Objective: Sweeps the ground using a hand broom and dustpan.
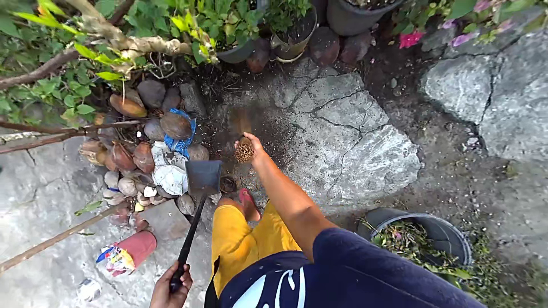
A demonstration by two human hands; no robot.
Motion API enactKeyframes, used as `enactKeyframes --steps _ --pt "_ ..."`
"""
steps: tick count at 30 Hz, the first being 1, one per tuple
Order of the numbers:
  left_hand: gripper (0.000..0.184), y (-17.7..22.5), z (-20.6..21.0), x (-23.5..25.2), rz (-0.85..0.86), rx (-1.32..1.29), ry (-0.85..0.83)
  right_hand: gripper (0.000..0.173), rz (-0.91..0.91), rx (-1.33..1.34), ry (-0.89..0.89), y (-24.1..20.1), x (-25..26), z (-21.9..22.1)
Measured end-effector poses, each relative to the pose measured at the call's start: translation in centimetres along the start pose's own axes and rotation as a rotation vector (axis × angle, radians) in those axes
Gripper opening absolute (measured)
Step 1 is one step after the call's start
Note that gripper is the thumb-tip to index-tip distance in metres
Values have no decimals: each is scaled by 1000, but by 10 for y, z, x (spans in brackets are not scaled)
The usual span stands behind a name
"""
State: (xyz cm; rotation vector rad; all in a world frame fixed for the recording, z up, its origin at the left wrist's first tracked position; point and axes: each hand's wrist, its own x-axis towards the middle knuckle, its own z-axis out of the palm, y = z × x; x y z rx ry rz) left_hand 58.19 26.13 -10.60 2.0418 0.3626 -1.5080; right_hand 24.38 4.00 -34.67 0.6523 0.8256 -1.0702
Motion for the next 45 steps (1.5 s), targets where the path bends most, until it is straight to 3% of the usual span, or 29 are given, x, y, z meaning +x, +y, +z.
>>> enactKeyframes --steps 3,7,11,14,16,20,23,26,29,32,36,38,40,45 --pt "32 32 26 6 54 91 -4 34 -164 122 119 -3 -46 -22" --pt "28 65 63 29 92 242 5 31 -2 176 28 13 -109 7" --pt "21 95 121 70 140 472 -17 28 58 224 -87 -2 -56 23" --pt "18 115 168 107 150 665 -29 31 -60 306 -95 -18 -7 -7" --pt "17 126 202 132 140 780 -56 32 -198 382 -14 -16 -18 -28" --pt "16 142 264 173 157 1067 -124 37 -221 174 -74 25 -107 -100" --pt "23 150 312 188 201 1287 -145 39 -153 39 63 49 -177 -155" --pt "30 148 344 205 247 1445 -143 31 -145 6 375 80 -211 -192" --pt "32 132 368 217 275 1555 -134 21 -230 164 552 107 -189 -211" --pt "32 110 383 223 304 1616 -105 20 -169 140 515 136 -137 -202" --pt "36 85 396 221 360 1687 -50 20 128 -116 235 164 -91 -155" --pt "39 75 397 217 367 1709 -30 20 174 -120 122 171 -103 -141" --pt "39 71 398 214 360 1735 -41 20 129 -84 121 179 -134 -138" --pt "30 69 403 212 329 1737 -69 22 71 -53 381 185 -223 -143"
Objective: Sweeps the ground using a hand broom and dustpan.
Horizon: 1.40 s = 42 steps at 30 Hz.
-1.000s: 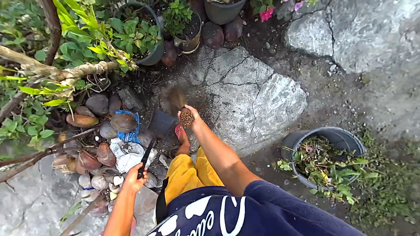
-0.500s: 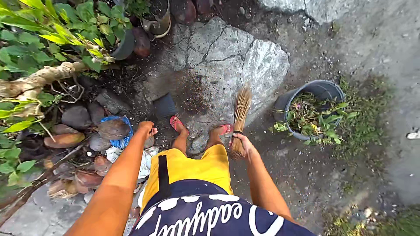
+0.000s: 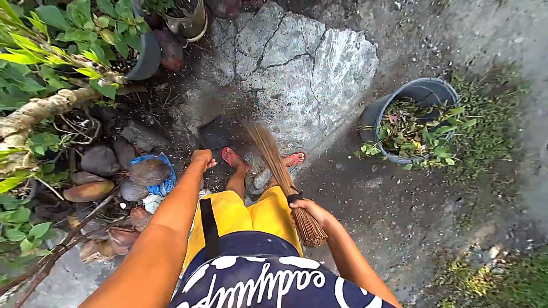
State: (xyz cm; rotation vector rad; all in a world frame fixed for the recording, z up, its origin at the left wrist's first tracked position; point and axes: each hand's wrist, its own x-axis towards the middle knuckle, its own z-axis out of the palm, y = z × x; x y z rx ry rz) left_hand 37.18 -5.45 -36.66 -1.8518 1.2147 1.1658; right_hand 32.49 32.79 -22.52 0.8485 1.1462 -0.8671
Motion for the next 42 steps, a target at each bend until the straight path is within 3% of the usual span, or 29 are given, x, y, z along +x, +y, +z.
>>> enactKeyframes --steps 2,4,9,12,15,17,20,23,27,30,34,39,42 --pt "29 0 0 2 -5 -1 6 23 -40 4 125 0 8 5" --pt "31 -2 2 4 -4 0 8 23 -64 48 123 -3 45 25" --pt "32 -12 6 4 -2 -12 6 24 36 -97 -319 -24 129 86" --pt "35 -15 2 2 9 -80 -4 28 65 -267 -431 -32 113 66" --pt "33 -13 -13 10 26 -184 -30 29 -12 -375 -327 -41 58 10" --pt "30 -14 -32 16 24 -239 -40 44 -110 -440 -199 -55 11 -21" --pt "25 -20 -55 19 -7 -351 -25 47 -193 -347 10 -80 -16 -55" --pt "22 -24 -61 25 -39 -445 -27 30 -292 -217 228 -124 23 -66" --pt "21 -20 -53 31 -58 -429 6 47 -287 -388 346 -163 120 -43" --pt "23 -6 -51 27 -59 -399 2 46 -157 -702 156 -140 151 10" --pt "24 4 -55 22 -66 -345 -24 46 -30 -976 -81 -98 133 39" --pt "21 -3 -82 35 -63 -322 -45 73 -75 -755 -36 -59 51 -13" --pt "25 -16 -106 45 -48 -245 -52 80 -107 -546 123 -50 17 -47"
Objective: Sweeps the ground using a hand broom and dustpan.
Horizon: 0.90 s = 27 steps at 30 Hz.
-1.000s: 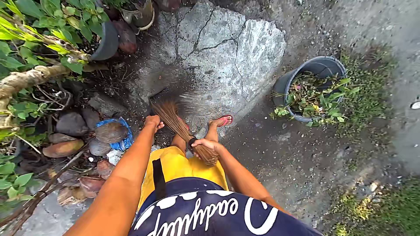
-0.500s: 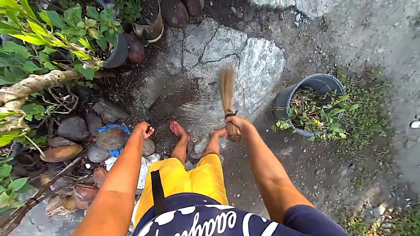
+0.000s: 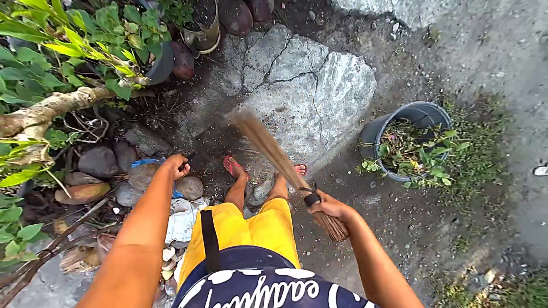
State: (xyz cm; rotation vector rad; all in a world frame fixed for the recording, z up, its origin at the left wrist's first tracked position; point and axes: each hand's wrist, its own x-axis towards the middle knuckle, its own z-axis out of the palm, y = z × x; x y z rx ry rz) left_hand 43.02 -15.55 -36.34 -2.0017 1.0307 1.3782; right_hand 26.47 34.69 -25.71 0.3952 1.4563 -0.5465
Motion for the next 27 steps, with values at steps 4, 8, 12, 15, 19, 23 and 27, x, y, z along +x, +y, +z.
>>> enactKeyframes --steps 4,8,12,15,19,23,27 --pt "25 -2 -6 3 6 109 39 54 -39 196 192 -19 30 -6" --pt "28 -6 20 2 16 145 90 47 8 19 27 -46 110 60" --pt "29 -2 36 -5 5 139 90 39 62 -152 -369 -62 133 128" --pt "33 2 34 -8 -3 129 71 54 19 -85 -390 -47 102 120" --pt "30 -6 3 7 17 141 36 68 29 95 -246 9 27 65" --pt "23 -23 -23 10 22 138 50 63 80 333 47 43 -12 45" --pt "22 -36 -10 5 11 137 93 35 67 472 142 27 37 89"
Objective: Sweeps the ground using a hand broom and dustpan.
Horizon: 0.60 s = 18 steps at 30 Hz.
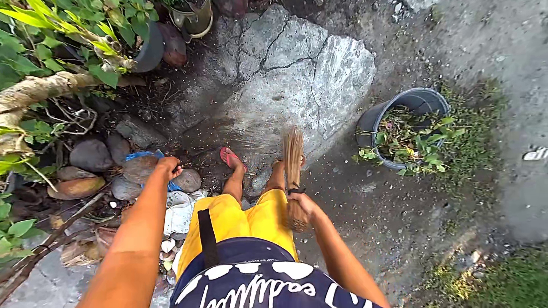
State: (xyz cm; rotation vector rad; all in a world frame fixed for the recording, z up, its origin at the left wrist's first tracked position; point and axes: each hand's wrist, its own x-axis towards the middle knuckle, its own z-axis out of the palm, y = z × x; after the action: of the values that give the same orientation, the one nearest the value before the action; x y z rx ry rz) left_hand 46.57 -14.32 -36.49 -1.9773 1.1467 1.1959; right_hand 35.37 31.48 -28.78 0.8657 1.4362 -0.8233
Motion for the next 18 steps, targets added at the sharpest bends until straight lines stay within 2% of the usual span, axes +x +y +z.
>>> enactKeyframes --steps 4,6,8,11,13,14,15,16,17,18 --pt "26 -4 19 8 -23 -24 42 26 74 -290 -380 3 64 89" --pt "25 -1 24 7 -27 -18 31 21 92 -440 -545 -8 71 90" --pt "25 4 18 5 -20 0 21 29 48 -438 -570 -17 51 59" --pt "23 2 3 16 5 -52 -11 57 -15 -324 -462 -19 6 -28" --pt "21 -4 -13 24 -6 -116 -48 67 -62 -199 -314 -21 -20 -80" --pt "19 -7 -20 24 -23 -153 -60 64 -89 -118 -236 -24 -25 -98" --pt "16 -9 -25 23 -39 -198 -72 54 -118 -41 -167 -31 -23 -112" --pt "14 -10 -28 23 -58 -250 -83 37 -148 21 -90 -43 -16 -118" --pt "13 -10 -28 25 -79 -306 -93 20 -169 90 -14 -59 -3 -118" --pt "13 -10 -26 25 -100 -369 -93 17 -177 169 46 -77 16 -111"
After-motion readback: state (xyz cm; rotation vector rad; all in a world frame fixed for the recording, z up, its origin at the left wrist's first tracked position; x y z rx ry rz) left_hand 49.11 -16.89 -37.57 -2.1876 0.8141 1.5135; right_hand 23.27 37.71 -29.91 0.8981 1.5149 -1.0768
